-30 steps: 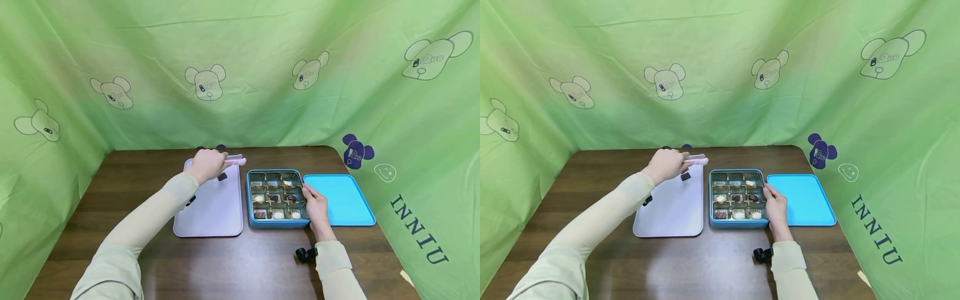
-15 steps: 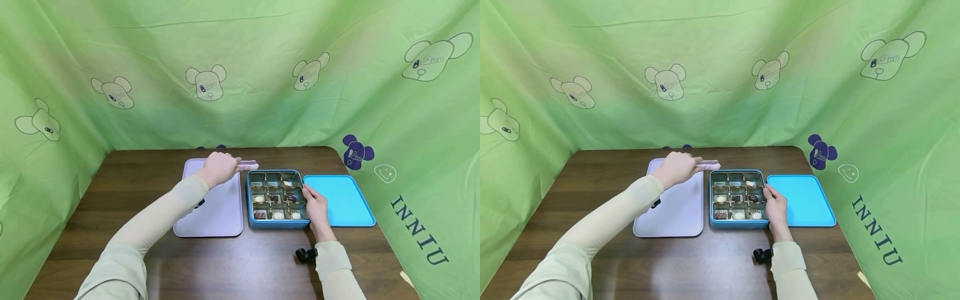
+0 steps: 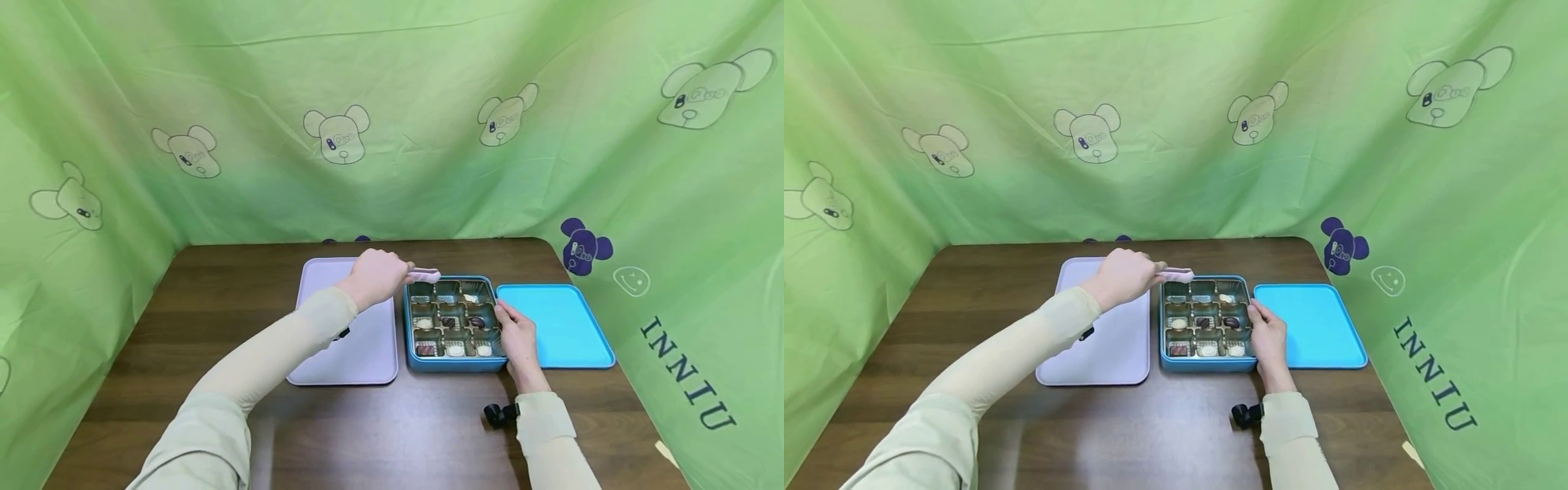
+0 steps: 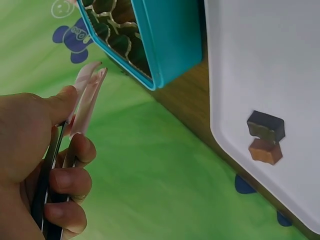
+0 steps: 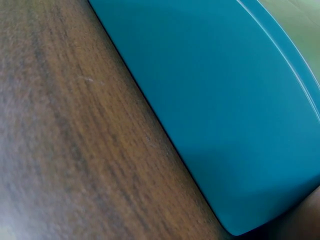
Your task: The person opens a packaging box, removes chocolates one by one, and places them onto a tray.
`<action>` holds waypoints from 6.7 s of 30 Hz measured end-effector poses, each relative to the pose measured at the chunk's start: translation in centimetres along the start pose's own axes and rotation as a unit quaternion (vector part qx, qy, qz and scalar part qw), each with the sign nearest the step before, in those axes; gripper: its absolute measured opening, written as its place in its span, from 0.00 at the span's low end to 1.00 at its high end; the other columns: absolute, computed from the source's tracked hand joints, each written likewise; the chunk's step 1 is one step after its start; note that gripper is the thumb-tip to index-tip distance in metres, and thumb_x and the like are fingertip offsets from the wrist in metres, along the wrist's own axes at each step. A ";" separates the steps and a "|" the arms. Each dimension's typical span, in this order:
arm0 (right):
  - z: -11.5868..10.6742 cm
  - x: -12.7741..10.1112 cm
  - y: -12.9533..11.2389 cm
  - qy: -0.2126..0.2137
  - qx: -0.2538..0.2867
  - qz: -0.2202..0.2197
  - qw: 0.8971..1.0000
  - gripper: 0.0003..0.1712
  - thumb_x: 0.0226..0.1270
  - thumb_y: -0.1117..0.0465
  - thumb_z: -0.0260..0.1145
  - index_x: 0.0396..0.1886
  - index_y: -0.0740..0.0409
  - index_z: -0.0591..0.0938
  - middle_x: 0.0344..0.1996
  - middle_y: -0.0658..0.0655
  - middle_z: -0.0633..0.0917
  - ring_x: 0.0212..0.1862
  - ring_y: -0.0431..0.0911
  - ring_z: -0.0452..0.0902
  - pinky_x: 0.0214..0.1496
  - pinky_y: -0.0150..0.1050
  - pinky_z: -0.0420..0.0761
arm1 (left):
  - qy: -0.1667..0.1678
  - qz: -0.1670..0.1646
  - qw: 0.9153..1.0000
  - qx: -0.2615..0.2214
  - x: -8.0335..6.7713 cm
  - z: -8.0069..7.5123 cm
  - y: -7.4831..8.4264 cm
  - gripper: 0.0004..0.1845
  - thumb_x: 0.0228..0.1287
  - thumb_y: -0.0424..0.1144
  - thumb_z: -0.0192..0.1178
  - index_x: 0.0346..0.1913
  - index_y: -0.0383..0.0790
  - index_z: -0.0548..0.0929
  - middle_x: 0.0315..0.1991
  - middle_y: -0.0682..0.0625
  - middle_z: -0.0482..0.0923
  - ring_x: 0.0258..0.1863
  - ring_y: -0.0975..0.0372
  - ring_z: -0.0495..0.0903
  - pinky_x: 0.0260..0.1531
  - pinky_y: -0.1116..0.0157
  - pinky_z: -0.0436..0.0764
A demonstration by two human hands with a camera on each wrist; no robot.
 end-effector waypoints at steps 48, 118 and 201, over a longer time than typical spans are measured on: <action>0.0 0.0 0.0 0.001 0.007 -0.001 1.000 0.29 0.82 0.50 0.53 0.76 0.55 0.68 0.77 0.55 0.63 0.79 0.50 0.51 0.78 0.48 0.54 | -0.130 0.027 0.984 0.117 -1.4 0.3 6.1 0.10 0.69 0.55 0.61 0.42 0.59 0.89 0.40 0.59 0.88 0.34 0.62 0.85 0.29 0.61 0.80; 0.0 0.3 -0.1 -0.004 0.004 0.001 1.000 0.30 0.82 0.49 0.52 0.76 0.55 0.67 0.77 0.55 0.63 0.79 0.50 0.50 0.78 0.49 0.53 | -0.169 0.035 0.977 0.124 0.5 1.7 7.8 0.13 0.74 0.57 0.55 0.47 0.60 0.88 0.43 0.60 0.87 0.38 0.64 0.84 0.27 0.61 0.83; 0.1 0.5 0.3 0.005 0.004 0.002 1.000 0.29 0.82 0.49 0.52 0.76 0.54 0.68 0.77 0.54 0.64 0.79 0.49 0.51 0.78 0.47 0.54 | -0.143 -0.159 0.977 0.003 -5.5 1.0 -8.9 0.16 0.70 0.55 0.62 0.34 0.45 0.86 0.27 0.49 0.81 0.25 0.56 0.80 0.23 0.55 0.80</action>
Point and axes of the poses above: each hand's wrist, its own x-axis towards the middle knuckle, its own z-axis out of the palm, y = z × x, the point moved 6 cm from there along x, towards the middle knuckle
